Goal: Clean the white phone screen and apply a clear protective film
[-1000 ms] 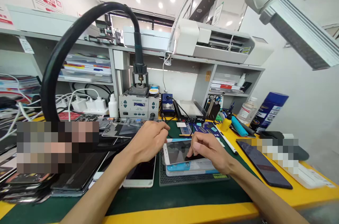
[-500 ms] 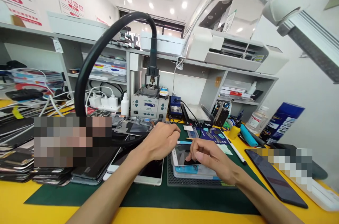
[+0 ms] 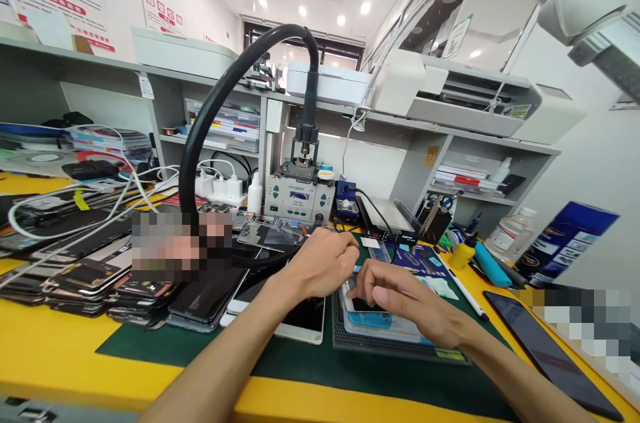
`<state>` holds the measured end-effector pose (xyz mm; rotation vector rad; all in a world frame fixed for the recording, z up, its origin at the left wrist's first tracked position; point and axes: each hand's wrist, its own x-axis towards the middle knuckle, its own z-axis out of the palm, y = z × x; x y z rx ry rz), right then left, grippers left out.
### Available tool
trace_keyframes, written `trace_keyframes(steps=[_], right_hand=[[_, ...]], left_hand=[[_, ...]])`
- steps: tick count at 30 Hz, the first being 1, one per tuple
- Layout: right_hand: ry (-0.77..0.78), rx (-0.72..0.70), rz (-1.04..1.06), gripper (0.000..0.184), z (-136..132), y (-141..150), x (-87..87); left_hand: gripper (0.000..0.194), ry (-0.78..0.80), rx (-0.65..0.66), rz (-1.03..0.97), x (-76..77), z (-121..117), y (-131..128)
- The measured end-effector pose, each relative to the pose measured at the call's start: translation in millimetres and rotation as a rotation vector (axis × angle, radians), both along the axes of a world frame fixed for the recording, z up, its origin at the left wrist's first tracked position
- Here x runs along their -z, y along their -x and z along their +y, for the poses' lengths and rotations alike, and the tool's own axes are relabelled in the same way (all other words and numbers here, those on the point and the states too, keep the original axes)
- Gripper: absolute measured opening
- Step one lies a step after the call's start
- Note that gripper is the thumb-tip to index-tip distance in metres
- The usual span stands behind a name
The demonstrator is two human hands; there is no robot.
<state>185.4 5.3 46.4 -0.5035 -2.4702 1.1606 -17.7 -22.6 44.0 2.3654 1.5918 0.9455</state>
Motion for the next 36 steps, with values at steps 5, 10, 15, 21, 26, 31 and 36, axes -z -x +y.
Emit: trace_keyframes(steps=[5,10,15,21,26,31,36], right_hand=[[0.154,0.006,0.158,0.043,8.4,3.3,2.5],[0.214,0.186,0.49,0.044,32.7,-7.6,-0.6],[0.197,0.413,0.646,0.046,64.3,-29.7,3.2],[0.347,0.739,0.798,0.041,82.7,-35.1,16.6],[0.57,0.855,0.806,0.037,88.4,-32.5,22.8],[0.708,0.893,0.813,0.032,92.5,-33.8,26.1],[0.811,0.936,0.802,0.03,93.2,-34.1,27.2]], left_hand=[[0.037,0.019,0.005,-0.013,-0.5,-1.0,0.0],[0.038,0.07,0.049,-0.107,-0.7,-1.4,-2.7],[0.039,0.102,0.068,-0.181,-0.2,-2.2,-4.6],[0.039,0.127,0.045,-0.2,-1.8,-3.3,-6.9],[0.038,0.145,0.07,-0.211,-0.9,-2.3,-11.0],[0.039,0.137,0.055,-0.162,-1.2,-3.1,-13.3],[0.036,0.134,0.031,-0.136,-0.3,-2.8,-13.1]])
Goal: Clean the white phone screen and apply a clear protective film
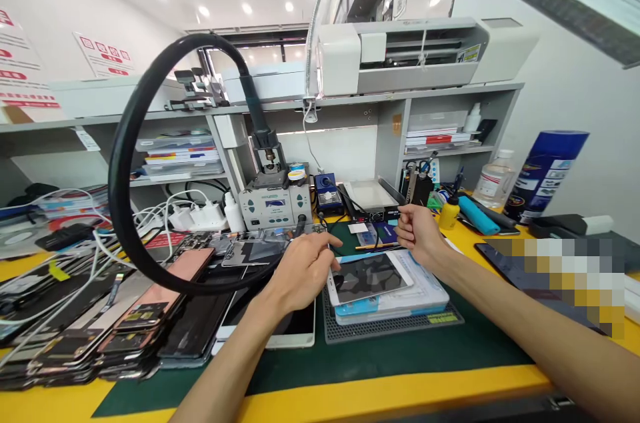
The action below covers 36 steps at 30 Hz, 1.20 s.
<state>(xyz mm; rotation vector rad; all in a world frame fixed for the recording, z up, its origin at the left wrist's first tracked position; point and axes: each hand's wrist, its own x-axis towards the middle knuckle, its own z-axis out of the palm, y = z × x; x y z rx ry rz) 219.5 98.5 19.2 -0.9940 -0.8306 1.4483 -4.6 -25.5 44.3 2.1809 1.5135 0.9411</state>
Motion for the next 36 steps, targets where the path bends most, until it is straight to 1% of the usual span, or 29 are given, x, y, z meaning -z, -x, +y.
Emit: trace_keyframes(steps=[2,7,9,12,19,27,31,36], right_hand=[[0.016,0.0,0.005,0.029,-0.7,0.1,-0.8],[-0.004,-0.02,-0.022,0.03,-3.3,1.4,-0.9],[-0.024,-0.028,-0.044,0.031,-4.2,2.4,0.6],[-0.046,-0.025,-0.075,0.031,-5.5,4.3,2.9],[-0.073,-0.015,-0.119,0.03,-8.8,6.7,3.3],[-0.09,-0.032,-0.156,0.033,-13.2,6.6,1.6],[-0.094,-0.03,-0.17,0.033,-13.8,7.8,1.7],[-0.091,-0.023,-0.189,0.035,-13.0,8.8,3.3]], left_hand=[[0.037,0.039,0.025,-0.058,1.2,0.4,0.0],[0.04,0.21,0.103,-0.211,1.1,-0.8,-2.1],[0.041,0.247,0.133,-0.233,-0.3,-2.1,-4.3],[0.041,0.284,0.164,-0.213,-1.7,-4.0,-8.6],[0.041,0.283,0.168,-0.137,0.7,-4.8,-15.7],[0.043,0.23,0.059,-0.062,0.0,-2.5,-4.3],[0.049,0.216,0.077,-0.039,-3.2,-0.9,-1.5],[0.051,0.209,0.07,-0.011,-6.1,-0.2,1.2]])
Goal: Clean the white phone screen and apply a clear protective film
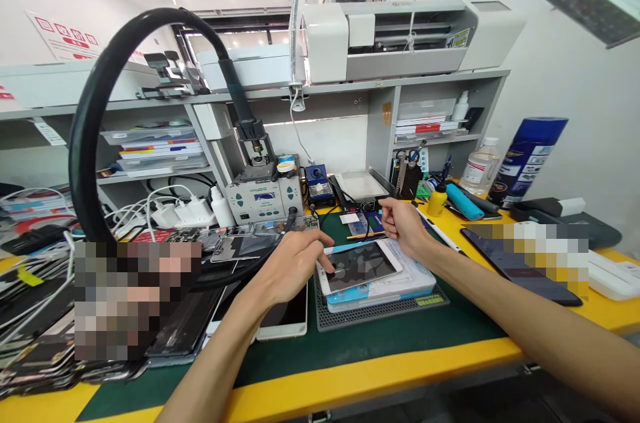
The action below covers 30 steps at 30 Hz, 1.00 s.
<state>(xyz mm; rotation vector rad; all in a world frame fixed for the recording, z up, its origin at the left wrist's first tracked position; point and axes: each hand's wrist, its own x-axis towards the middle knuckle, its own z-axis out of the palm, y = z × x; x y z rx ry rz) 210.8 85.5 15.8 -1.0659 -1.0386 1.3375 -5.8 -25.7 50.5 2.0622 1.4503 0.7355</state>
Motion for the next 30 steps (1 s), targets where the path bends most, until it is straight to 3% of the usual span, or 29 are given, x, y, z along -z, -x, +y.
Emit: trace_keyframes(steps=[14,18,21,24,27,30], right_hand=[[-0.037,-0.001,-0.003,0.034,6.6,-2.3,6.0],[-0.114,-0.01,-0.018,0.035,5.5,-4.9,-0.9],[-0.196,-0.12,-0.039,0.034,-5.3,-6.1,-11.6],[-0.311,-0.37,-0.088,0.034,-20.2,-5.2,-17.4],[-0.433,-0.577,-0.15,0.037,-31.8,-4.3,-14.8],[-0.502,-0.632,-0.208,0.038,-36.6,-4.6,-8.2]], left_hand=[[0.054,-0.019,-0.045,0.037,-3.4,-1.0,5.4],[0.05,-0.048,-0.089,0.04,-2.0,1.5,4.8],[0.049,-0.075,-0.129,0.032,-0.6,3.2,4.6],[0.046,-0.108,-0.163,0.01,1.2,3.9,5.2],[0.043,-0.15,-0.189,-0.008,2.4,3.8,6.0],[0.042,-0.179,-0.199,-0.001,2.5,3.7,5.8]])
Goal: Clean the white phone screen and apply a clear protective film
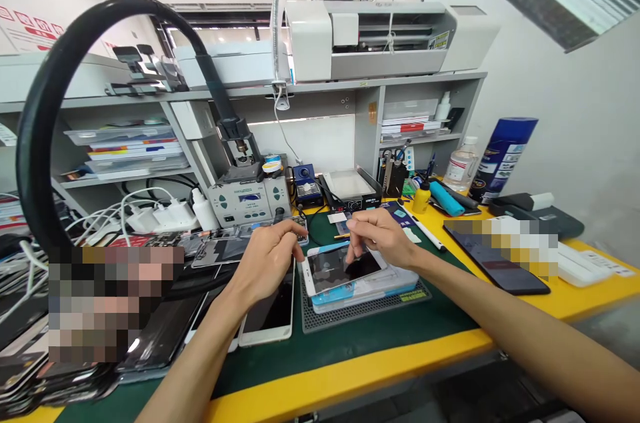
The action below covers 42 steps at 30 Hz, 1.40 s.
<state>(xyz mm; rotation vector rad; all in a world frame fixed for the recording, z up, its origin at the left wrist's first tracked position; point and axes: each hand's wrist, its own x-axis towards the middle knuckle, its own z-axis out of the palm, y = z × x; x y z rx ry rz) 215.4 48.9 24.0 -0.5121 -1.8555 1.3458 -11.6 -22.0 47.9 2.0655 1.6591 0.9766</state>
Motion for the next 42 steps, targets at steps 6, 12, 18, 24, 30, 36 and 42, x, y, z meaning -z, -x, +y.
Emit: trace_keyframes(steps=[6,12,18,24,30,36,42], right_hand=[[-0.051,-0.012,-0.076,0.04,0.3,0.3,5.5],[-0.141,0.064,-0.162,0.041,2.2,-0.8,1.3],[-0.168,0.106,-0.224,0.043,4.6,-4.8,-1.9],[-0.191,0.116,-0.264,0.046,5.7,-6.0,-7.7],[-0.207,0.125,-0.307,0.046,6.1,-8.6,-11.6],[-0.223,0.148,-0.348,0.044,7.5,-11.6,-15.5],[-0.242,0.179,-0.387,0.041,13.0,-14.4,-15.7]], left_hand=[[0.042,0.03,-0.019,-0.001,-0.3,0.2,-2.1],[0.042,0.034,-0.023,0.017,0.7,0.8,-2.7],[0.041,0.046,-0.017,0.029,0.0,0.9,-3.2],[0.043,0.044,-0.013,0.037,-0.5,-0.7,-2.6],[0.045,0.036,-0.011,0.055,0.4,0.9,-2.9],[0.045,0.04,-0.005,0.075,-1.8,-1.5,-3.4],[0.045,0.02,-0.001,0.08,-1.6,-1.2,-3.4]])
